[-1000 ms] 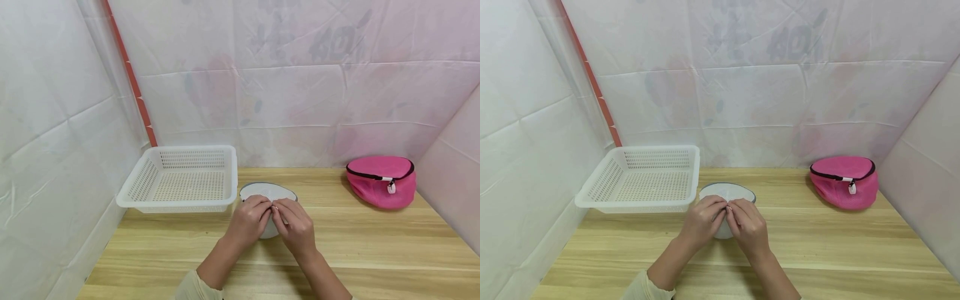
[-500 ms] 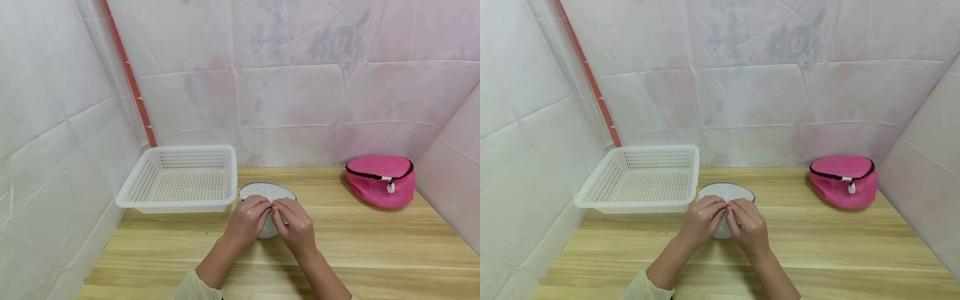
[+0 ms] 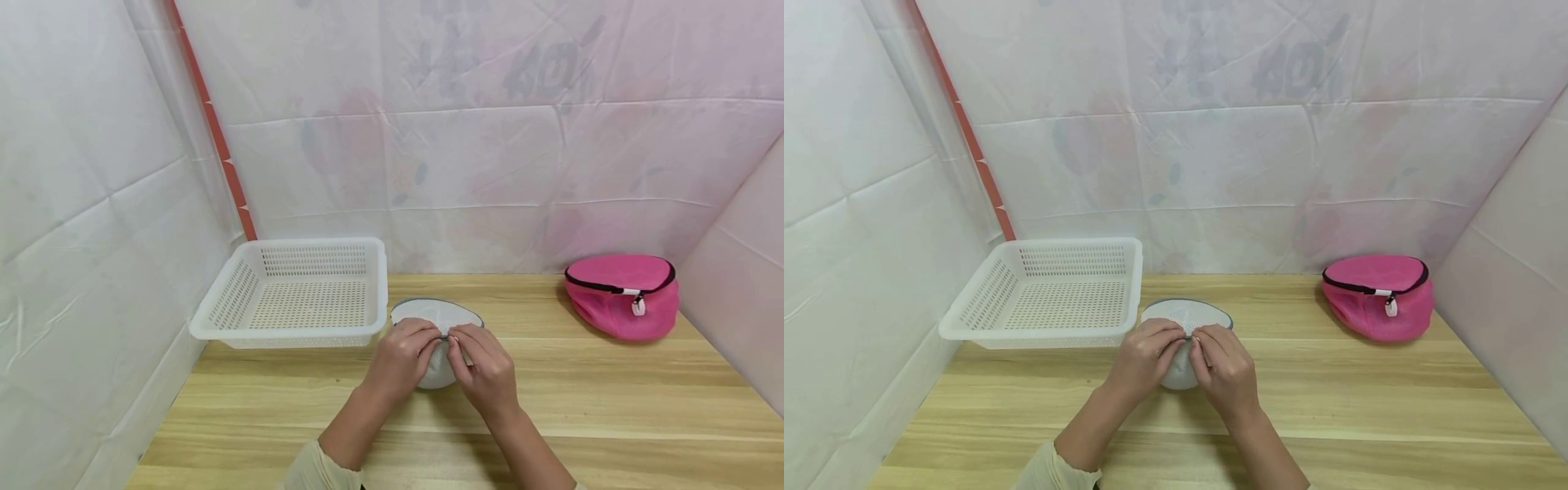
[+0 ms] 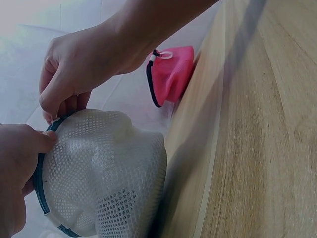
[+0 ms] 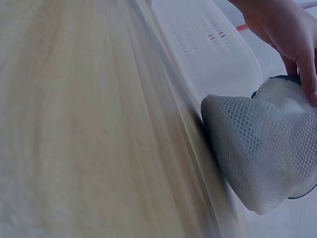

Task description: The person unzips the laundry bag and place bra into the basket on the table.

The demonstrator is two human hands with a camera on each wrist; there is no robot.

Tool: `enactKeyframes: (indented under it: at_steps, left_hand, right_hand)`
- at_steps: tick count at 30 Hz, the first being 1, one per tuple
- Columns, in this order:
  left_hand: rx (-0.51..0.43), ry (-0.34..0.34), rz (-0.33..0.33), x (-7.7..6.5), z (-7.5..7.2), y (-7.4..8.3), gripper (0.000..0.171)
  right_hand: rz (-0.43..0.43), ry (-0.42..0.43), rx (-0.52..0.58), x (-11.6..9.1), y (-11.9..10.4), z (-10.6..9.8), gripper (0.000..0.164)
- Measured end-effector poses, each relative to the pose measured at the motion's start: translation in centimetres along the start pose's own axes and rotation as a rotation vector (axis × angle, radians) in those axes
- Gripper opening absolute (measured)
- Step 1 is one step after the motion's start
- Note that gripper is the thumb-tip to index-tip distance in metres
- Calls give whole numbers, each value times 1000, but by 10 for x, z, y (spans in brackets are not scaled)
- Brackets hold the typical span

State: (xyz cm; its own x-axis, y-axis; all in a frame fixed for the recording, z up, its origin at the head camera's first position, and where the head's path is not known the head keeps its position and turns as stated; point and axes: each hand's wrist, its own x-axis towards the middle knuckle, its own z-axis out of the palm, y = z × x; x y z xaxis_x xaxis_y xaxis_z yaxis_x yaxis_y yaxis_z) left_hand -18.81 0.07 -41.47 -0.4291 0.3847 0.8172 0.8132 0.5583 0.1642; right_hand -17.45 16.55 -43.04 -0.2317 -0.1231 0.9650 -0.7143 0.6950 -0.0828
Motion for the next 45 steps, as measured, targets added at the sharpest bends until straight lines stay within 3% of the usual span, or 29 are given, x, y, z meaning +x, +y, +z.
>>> enactKeyframes:
  at_steps: [24, 35, 45]
  left_hand:
    - [9, -14, -87, 0, -2, -5, 9]
    - [31, -32, -77, 3, -4, -7, 9]
    - [39, -16, -1, 5, -4, 1, 8]
  right_hand:
    - [11, 17, -2, 0, 3, -5, 26]
    - [-31, 15, 27, 1, 0, -1, 26]
    - [-19, -5, 60, 0, -2, 1, 25]
